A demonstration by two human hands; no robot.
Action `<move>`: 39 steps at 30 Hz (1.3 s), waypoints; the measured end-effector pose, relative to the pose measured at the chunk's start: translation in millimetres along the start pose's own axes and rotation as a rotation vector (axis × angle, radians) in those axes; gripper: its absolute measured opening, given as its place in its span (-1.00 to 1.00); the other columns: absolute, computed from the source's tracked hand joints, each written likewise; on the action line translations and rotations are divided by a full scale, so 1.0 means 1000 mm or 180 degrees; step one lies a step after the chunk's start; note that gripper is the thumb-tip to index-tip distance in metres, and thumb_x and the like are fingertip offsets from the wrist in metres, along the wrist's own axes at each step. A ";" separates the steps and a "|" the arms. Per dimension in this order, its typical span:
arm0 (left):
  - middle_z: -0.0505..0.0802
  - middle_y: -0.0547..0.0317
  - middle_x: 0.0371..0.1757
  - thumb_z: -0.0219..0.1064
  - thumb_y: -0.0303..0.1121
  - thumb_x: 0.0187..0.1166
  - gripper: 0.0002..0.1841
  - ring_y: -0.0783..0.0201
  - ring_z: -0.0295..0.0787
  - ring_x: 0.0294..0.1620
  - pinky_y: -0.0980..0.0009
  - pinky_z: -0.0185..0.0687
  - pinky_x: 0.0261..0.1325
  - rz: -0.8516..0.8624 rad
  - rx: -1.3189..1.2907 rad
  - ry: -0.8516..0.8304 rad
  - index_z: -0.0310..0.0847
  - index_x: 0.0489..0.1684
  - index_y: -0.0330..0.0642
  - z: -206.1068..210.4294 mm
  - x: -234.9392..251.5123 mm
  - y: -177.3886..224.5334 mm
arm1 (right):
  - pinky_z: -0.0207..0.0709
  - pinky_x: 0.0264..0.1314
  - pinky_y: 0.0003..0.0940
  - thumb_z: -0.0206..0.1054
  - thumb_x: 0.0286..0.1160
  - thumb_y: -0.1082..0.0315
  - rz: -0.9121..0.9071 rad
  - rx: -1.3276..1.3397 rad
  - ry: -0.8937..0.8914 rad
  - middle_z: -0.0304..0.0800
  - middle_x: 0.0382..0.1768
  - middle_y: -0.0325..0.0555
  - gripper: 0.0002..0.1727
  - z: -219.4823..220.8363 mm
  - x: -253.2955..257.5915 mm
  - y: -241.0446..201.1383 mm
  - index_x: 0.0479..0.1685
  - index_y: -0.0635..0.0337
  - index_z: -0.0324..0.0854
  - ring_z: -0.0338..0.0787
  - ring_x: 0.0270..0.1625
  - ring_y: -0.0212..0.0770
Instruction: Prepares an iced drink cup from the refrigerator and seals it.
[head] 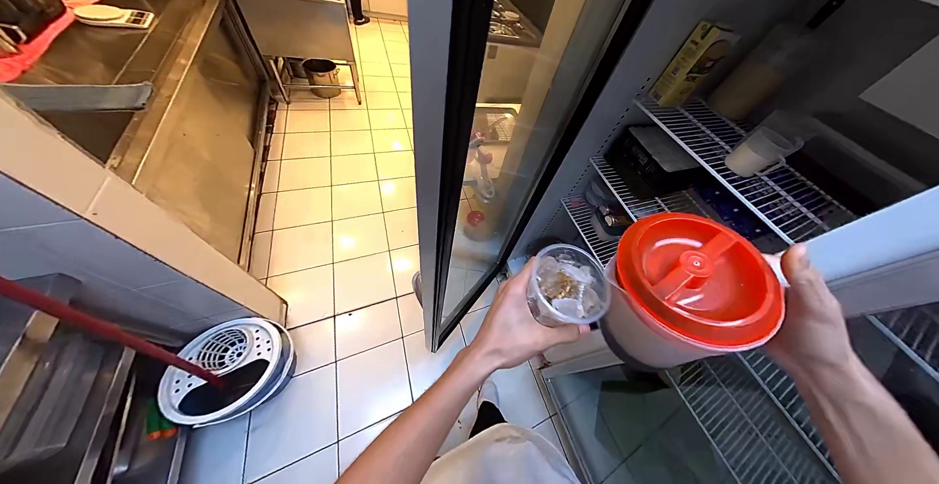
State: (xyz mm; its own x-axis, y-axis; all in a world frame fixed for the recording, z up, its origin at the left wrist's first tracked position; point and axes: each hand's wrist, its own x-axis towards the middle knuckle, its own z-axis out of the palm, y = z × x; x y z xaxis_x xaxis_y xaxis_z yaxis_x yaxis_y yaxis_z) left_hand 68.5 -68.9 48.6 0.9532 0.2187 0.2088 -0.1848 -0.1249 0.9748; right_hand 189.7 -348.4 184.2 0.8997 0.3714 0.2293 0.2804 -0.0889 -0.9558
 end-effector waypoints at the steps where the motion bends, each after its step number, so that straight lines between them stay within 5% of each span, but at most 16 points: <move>1: 0.89 0.35 0.12 0.82 0.15 -0.09 -0.04 0.48 0.81 0.21 0.34 0.77 0.39 -0.0078 -0.0049 0.0072 0.56 0.42 -0.09 -0.001 0.002 -0.004 | 0.82 -0.21 -0.38 0.07 0.57 -0.46 0.0087 0.0184 0.0144 0.89 -0.45 -0.28 -0.33 0.006 -0.010 0.006 -0.41 -0.14 0.82 0.89 -0.32 -0.38; 7: 0.88 0.32 0.14 0.83 0.11 -0.10 -0.02 0.47 0.81 0.22 0.33 0.77 0.37 -0.0183 -0.0115 0.0249 0.52 0.45 -0.10 0.007 0.009 -0.026 | 0.82 0.11 -0.31 0.16 0.61 -0.33 0.0282 0.1079 0.0504 0.95 -0.18 -0.22 -0.42 0.050 -0.068 0.036 -0.12 -0.05 0.83 0.92 -0.03 -0.34; 17: 0.88 0.25 0.14 0.83 0.00 -0.05 -0.07 0.42 0.82 0.22 0.33 0.76 0.39 -0.0430 -0.0357 0.0551 0.51 0.41 -0.20 0.023 -0.012 -0.064 | 0.80 0.09 -0.39 0.15 0.59 -0.35 0.0369 0.1481 0.0426 0.96 -0.19 -0.34 -0.46 0.083 -0.116 0.080 -0.16 -0.17 0.87 0.91 -0.04 -0.42; 26: 0.86 0.23 0.20 0.83 -0.14 0.00 -0.08 0.41 0.80 0.24 0.32 0.75 0.38 -0.0641 -0.0347 -0.0121 0.47 0.50 -0.15 0.018 -0.027 -0.070 | 0.78 0.03 -0.52 0.12 0.63 -0.32 0.0622 0.1612 0.0006 0.96 -0.23 -0.44 -0.49 0.096 -0.151 0.084 -0.19 -0.25 0.88 0.90 -0.08 -0.53; 31: 0.86 0.11 0.20 0.78 -0.22 0.09 -0.17 0.38 0.79 0.26 0.32 0.69 0.43 -0.0485 -0.0395 -0.0474 0.51 0.45 -0.26 0.027 -0.037 -0.073 | 0.79 -0.04 -0.53 0.11 0.67 -0.29 0.0582 0.1669 -0.0412 0.96 -0.27 -0.36 -0.45 0.091 -0.162 0.082 -0.15 -0.11 0.87 0.91 -0.16 -0.50; 36: 0.85 0.09 0.21 0.80 -0.26 0.03 -0.16 0.38 0.78 0.27 0.35 0.67 0.43 -0.0627 -0.0478 -0.0731 0.52 0.42 -0.30 0.032 -0.041 -0.078 | 0.63 -0.17 -0.62 0.25 0.61 -0.27 0.0224 0.1220 -0.0713 0.75 -0.41 -0.47 -0.54 0.088 -0.163 0.082 -0.36 -0.11 0.69 0.74 -0.29 -0.55; 39: 0.85 0.06 0.22 0.81 -0.25 0.03 -0.15 0.36 0.77 0.29 0.33 0.67 0.45 -0.0615 -0.0482 -0.0871 0.51 0.42 -0.31 0.038 -0.041 -0.082 | 0.59 0.12 -0.57 0.30 0.55 -0.28 -0.0082 0.0844 -0.0769 0.68 -0.03 -0.43 -0.56 0.082 -0.154 0.078 0.05 -0.16 0.62 0.69 0.07 -0.45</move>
State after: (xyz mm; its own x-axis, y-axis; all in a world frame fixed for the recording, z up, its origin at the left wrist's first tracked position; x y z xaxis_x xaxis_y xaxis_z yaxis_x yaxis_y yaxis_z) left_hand 54.1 -104.6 -42.5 0.9989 -0.0452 0.0110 -0.0091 0.0426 0.9991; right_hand 45.3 -337.0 58.9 0.7795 0.5811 0.2341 0.1769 0.1543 -0.9721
